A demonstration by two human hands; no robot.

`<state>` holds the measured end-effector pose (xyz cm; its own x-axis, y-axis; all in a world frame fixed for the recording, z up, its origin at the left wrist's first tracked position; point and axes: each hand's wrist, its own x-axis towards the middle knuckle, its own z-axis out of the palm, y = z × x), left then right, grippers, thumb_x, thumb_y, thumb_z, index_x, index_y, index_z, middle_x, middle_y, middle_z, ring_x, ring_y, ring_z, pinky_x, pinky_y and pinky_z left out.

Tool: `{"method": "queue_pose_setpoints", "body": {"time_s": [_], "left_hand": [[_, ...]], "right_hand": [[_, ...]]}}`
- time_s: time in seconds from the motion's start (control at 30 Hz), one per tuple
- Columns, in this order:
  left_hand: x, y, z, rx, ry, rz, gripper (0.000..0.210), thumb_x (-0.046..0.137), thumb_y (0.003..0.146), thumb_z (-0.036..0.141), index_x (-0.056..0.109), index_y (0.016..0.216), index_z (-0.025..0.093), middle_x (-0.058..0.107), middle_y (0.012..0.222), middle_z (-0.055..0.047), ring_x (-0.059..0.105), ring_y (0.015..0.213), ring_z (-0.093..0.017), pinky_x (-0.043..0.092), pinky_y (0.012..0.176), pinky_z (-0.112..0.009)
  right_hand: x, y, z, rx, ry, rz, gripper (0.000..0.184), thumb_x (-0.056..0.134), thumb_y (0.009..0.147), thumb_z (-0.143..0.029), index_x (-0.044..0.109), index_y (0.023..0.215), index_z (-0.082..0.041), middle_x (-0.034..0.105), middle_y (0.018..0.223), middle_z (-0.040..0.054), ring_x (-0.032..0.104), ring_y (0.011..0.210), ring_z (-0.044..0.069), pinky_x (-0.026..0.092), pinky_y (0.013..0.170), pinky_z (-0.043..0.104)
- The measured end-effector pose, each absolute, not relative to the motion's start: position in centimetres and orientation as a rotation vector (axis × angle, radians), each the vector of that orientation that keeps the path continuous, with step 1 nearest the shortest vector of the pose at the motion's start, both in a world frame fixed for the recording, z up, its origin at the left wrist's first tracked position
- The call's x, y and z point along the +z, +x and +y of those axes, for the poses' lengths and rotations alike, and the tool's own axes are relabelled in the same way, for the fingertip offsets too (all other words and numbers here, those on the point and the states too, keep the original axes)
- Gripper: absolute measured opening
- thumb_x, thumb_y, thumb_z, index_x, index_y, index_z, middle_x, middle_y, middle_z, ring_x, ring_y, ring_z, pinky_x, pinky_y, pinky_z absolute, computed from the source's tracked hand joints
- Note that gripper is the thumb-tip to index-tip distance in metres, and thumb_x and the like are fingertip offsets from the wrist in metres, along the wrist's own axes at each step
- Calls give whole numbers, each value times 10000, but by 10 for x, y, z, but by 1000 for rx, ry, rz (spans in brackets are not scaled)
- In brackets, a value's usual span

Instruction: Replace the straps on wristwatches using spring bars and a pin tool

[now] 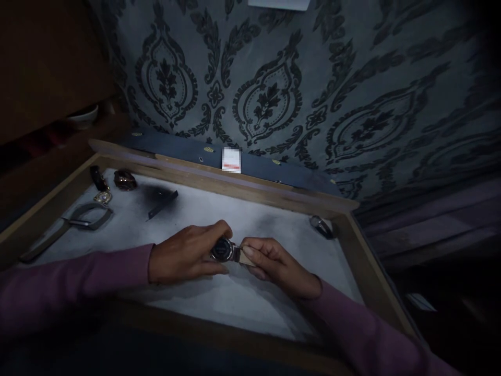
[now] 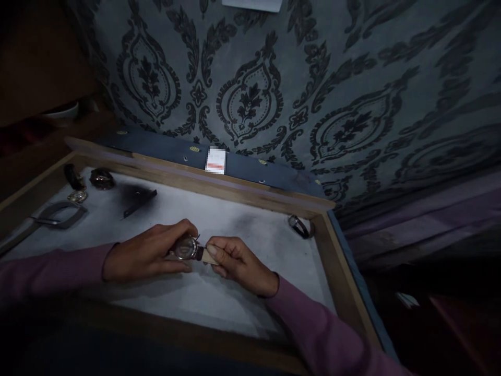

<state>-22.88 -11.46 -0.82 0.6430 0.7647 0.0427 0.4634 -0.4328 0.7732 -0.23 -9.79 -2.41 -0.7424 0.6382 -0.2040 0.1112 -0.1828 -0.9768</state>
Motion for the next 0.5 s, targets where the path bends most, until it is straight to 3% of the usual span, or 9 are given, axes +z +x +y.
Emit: {"method": "queue_pose_setpoints", "body": {"time_s": [0.2,0.5], "left_hand": [[-15,-228,-117,416,2615,1027,147,496,951,229,489,1070,143,575,939,-57,575,731,-185,451,596,-290],[-24,-227,-113,496,2649,912,287,305,1036,290,541,1062,129,588,858,-53,569,675,-147,467,591,-252]], "right_hand": [[-30,-5,-98,1946,-951,-1698,424,512,931,-535,475,698,-182,367,507,-89,238,419,56,165,407,205],[-32,-7,-97,1905,-992,-1569,422,553,904,-528,464,673,-186,339,502,-95,208,426,59,167,413,207]]}}
